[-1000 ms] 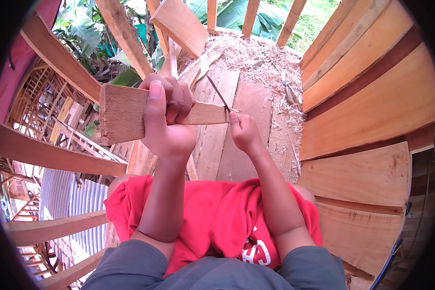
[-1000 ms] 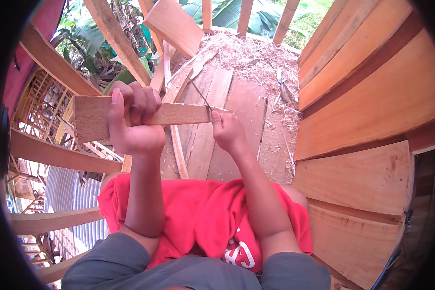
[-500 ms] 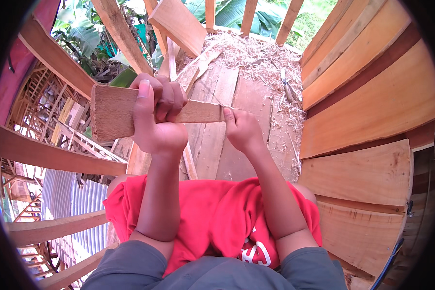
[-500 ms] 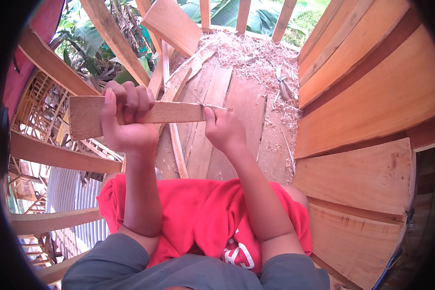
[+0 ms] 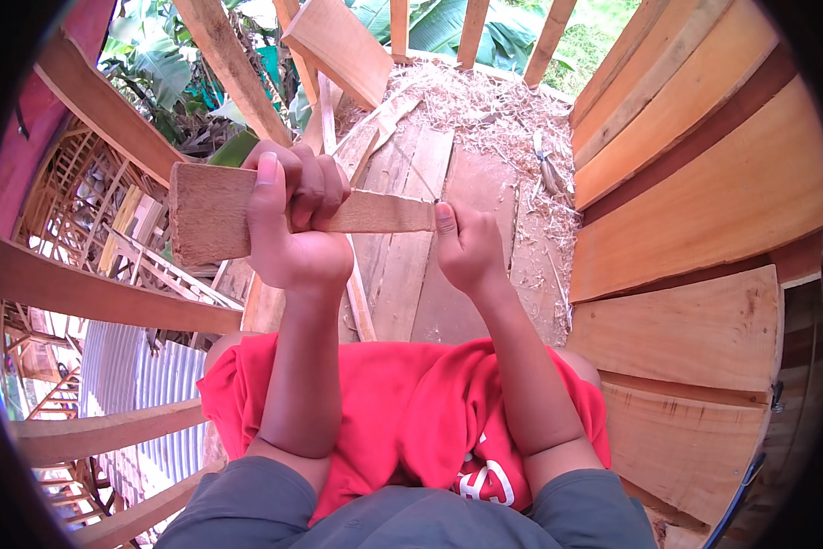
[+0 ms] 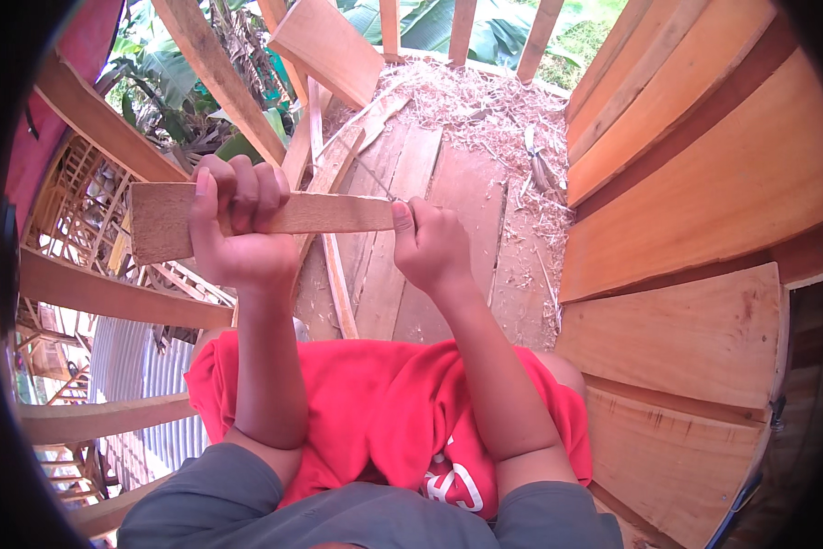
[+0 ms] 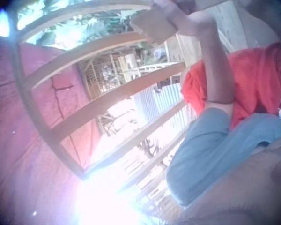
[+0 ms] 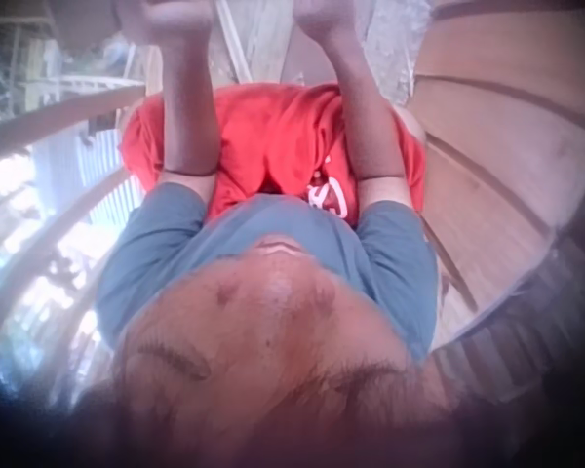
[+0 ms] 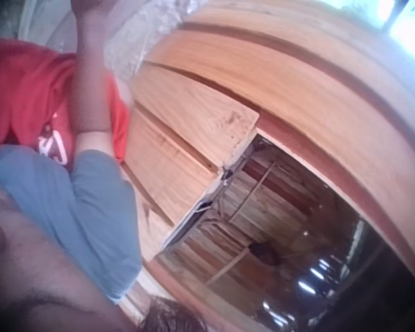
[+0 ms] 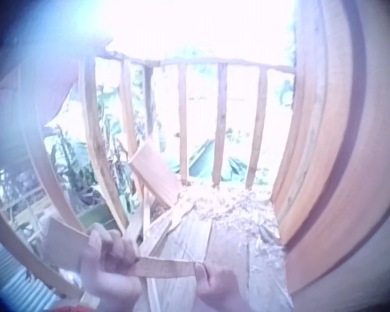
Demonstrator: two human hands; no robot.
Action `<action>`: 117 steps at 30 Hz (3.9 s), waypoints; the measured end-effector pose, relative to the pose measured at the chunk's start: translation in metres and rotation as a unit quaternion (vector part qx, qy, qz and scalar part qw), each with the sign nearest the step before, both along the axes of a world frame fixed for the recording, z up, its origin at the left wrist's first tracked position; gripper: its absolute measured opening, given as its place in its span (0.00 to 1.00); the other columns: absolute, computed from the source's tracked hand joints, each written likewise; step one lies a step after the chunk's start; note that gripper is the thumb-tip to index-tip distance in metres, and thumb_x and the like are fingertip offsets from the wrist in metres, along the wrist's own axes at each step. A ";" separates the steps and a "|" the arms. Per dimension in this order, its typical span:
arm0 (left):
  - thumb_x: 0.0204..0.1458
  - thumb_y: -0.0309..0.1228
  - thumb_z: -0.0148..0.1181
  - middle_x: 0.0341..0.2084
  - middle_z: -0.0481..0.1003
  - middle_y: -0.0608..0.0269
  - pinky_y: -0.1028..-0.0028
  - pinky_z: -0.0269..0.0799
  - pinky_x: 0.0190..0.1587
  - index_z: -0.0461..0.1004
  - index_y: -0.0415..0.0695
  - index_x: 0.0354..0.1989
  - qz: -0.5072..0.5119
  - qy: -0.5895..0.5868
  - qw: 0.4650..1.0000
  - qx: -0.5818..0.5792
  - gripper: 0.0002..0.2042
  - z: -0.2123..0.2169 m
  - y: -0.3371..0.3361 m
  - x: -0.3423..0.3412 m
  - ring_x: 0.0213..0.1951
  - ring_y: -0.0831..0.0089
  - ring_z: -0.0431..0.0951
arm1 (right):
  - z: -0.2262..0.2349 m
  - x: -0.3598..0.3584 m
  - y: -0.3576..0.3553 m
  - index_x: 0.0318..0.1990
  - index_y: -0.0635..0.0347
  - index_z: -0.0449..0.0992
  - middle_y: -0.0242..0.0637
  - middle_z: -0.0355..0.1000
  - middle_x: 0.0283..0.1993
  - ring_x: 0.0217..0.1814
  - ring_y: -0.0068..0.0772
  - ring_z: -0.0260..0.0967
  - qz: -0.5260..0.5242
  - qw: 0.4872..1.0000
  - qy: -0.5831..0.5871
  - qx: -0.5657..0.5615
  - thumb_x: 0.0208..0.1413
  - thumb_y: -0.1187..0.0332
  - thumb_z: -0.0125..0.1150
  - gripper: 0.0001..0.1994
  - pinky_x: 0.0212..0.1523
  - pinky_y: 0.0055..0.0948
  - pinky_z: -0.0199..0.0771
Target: The person carves a small rectangular piece of wood using a knife, holding the wood in their left hand and shaving off thin strips with their right hand. The person sits on a wooden floor structure, likely a raised platform or deck, while performing the task.
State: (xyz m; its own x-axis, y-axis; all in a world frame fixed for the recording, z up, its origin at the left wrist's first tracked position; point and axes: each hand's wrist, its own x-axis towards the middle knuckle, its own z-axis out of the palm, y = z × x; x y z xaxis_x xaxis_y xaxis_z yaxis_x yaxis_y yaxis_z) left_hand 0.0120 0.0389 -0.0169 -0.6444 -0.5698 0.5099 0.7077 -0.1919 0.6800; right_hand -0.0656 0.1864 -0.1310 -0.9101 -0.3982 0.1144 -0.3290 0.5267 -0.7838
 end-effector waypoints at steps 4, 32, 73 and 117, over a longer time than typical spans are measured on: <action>0.56 0.40 0.47 0.14 0.46 0.74 0.76 0.43 0.24 0.51 0.51 0.20 0.017 -0.006 1.000 0.009 0.16 0.003 0.003 -0.002 0.17 0.82 0.44 | -0.014 -0.005 -0.002 0.30 0.63 0.77 0.56 0.70 0.21 0.30 0.61 0.71 -0.024 0.995 0.029 0.088 0.64 0.56 0.45 0.21 0.31 0.50 0.68; 0.57 0.39 0.46 0.14 0.46 0.74 0.76 0.43 0.23 0.51 0.51 0.21 0.006 -0.002 1.000 0.014 0.16 0.001 0.004 -0.002 0.17 0.82 0.44 | -0.015 -0.006 0.006 0.31 0.63 0.77 0.56 0.74 0.28 0.34 0.60 0.73 -0.026 0.994 0.019 0.107 0.63 0.53 0.46 0.22 0.37 0.52 0.71; 0.57 0.39 0.46 0.13 0.47 0.74 0.76 0.44 0.23 0.52 0.51 0.21 -0.045 0.013 0.999 -0.021 0.15 0.000 0.001 0.002 0.16 0.82 0.44 | 0.006 -0.009 0.009 0.23 0.67 0.73 0.58 0.71 0.24 0.30 0.62 0.70 -0.001 0.998 -0.055 0.009 0.64 0.54 0.43 0.26 0.33 0.51 0.66; 0.50 0.41 0.61 0.08 0.51 0.75 0.76 0.44 0.18 0.58 0.46 0.14 -0.304 0.075 0.942 -0.119 0.21 -0.002 -0.014 0.007 0.11 0.81 0.47 | 0.004 0.042 0.011 0.26 0.51 0.56 0.21 0.48 0.14 0.11 0.15 0.39 -0.176 0.732 -0.324 -0.573 0.68 0.44 0.27 0.25 0.12 0.22 0.39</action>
State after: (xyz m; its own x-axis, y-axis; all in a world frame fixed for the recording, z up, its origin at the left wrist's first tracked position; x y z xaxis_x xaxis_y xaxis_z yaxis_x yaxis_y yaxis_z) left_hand 0.0190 0.0247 -0.0185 -0.7256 0.0234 0.6877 0.6076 -0.4472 0.6564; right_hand -0.0233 0.1971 -0.1275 -0.9443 -0.1073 -0.3112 0.3057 -0.6365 -0.7081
